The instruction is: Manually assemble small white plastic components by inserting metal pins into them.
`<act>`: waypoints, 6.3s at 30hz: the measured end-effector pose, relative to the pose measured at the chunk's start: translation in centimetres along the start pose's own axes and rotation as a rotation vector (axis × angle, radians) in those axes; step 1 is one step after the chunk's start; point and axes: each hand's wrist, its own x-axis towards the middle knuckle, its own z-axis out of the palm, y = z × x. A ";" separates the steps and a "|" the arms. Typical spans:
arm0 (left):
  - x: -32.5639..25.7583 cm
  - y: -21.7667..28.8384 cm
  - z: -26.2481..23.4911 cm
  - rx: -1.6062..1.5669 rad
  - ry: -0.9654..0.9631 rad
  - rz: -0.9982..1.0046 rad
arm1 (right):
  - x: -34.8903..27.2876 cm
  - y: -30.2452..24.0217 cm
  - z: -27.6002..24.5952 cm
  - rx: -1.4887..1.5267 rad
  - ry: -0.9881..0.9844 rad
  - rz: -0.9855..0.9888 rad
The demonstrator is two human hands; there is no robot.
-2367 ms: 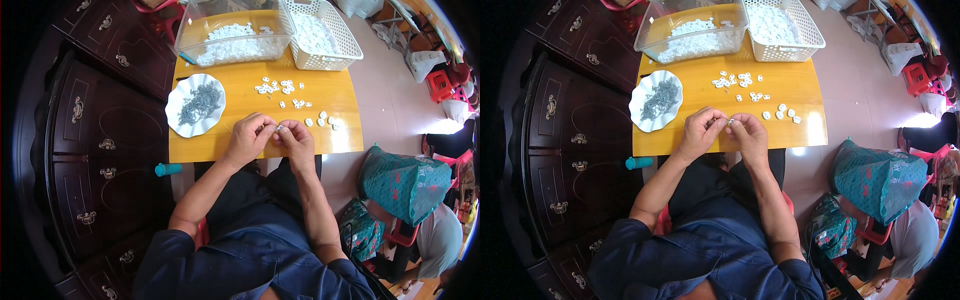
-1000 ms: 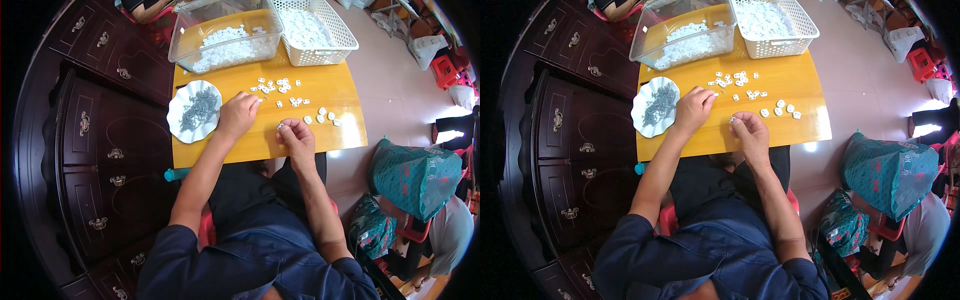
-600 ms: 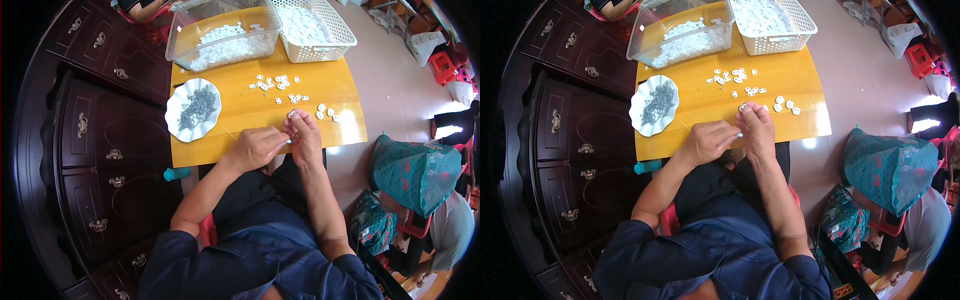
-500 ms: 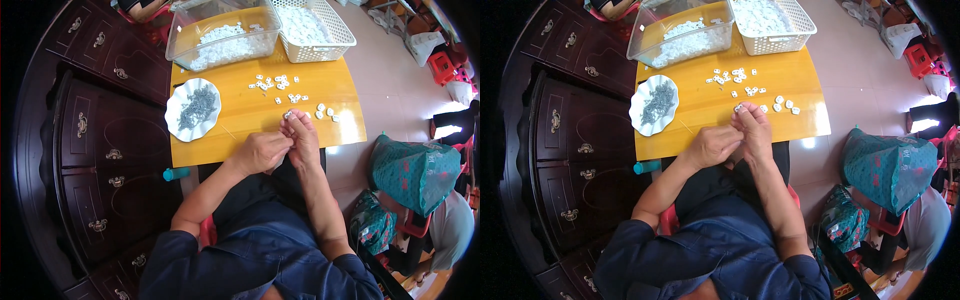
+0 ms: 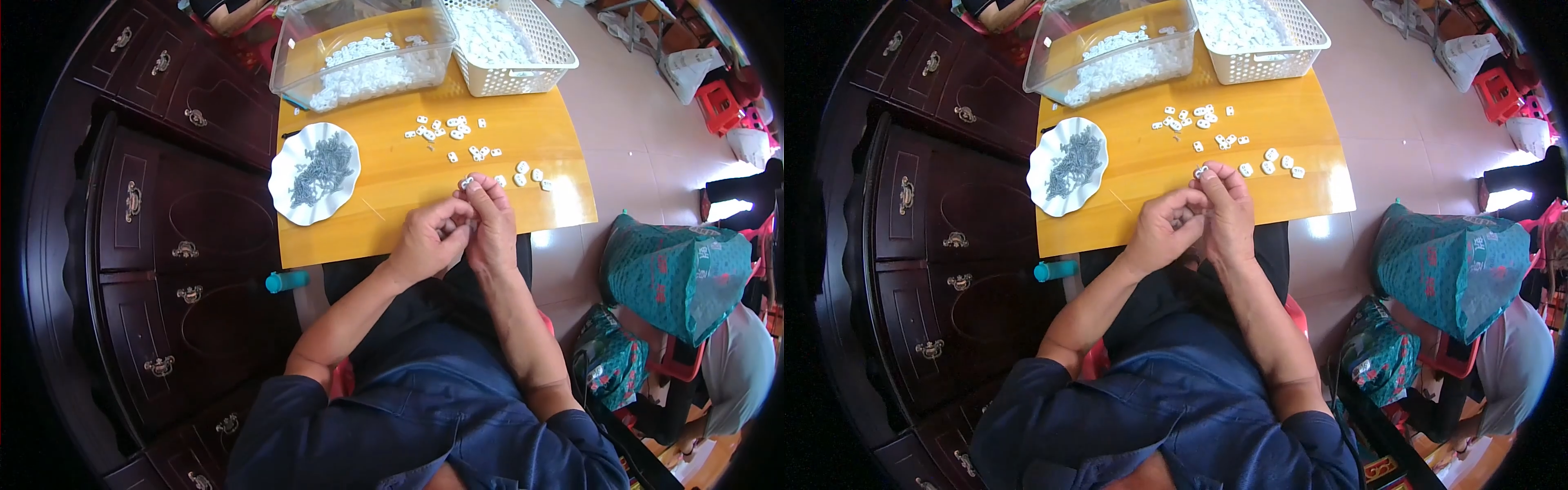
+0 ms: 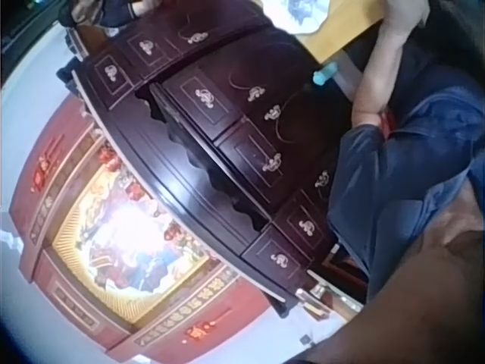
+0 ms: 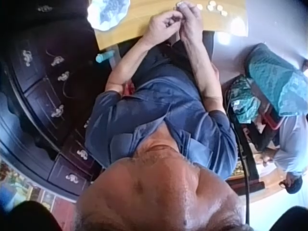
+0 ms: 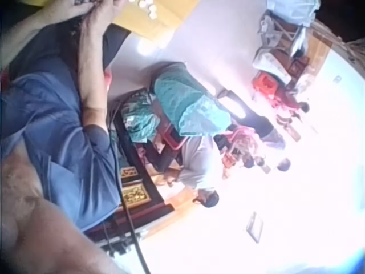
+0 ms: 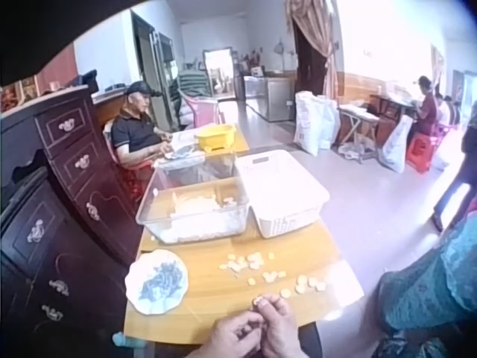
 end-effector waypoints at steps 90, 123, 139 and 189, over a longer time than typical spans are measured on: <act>2.0 2.1 -3.7 0.712 0.053 0.363 | -0.3 -0.2 -1.3 -0.547 -0.107 -0.030; 8.5 -2.2 -7.0 0.896 0.199 0.227 | 1.6 -6.4 -5.0 -1.518 0.199 -0.677; 9.6 -3.3 -7.1 1.105 0.112 0.271 | 1.4 -5.5 -4.3 -1.507 0.201 -0.780; 2.5 -0.7 -4.4 0.443 0.196 0.234 | 1.0 -0.9 0.2 -1.406 -0.300 -0.449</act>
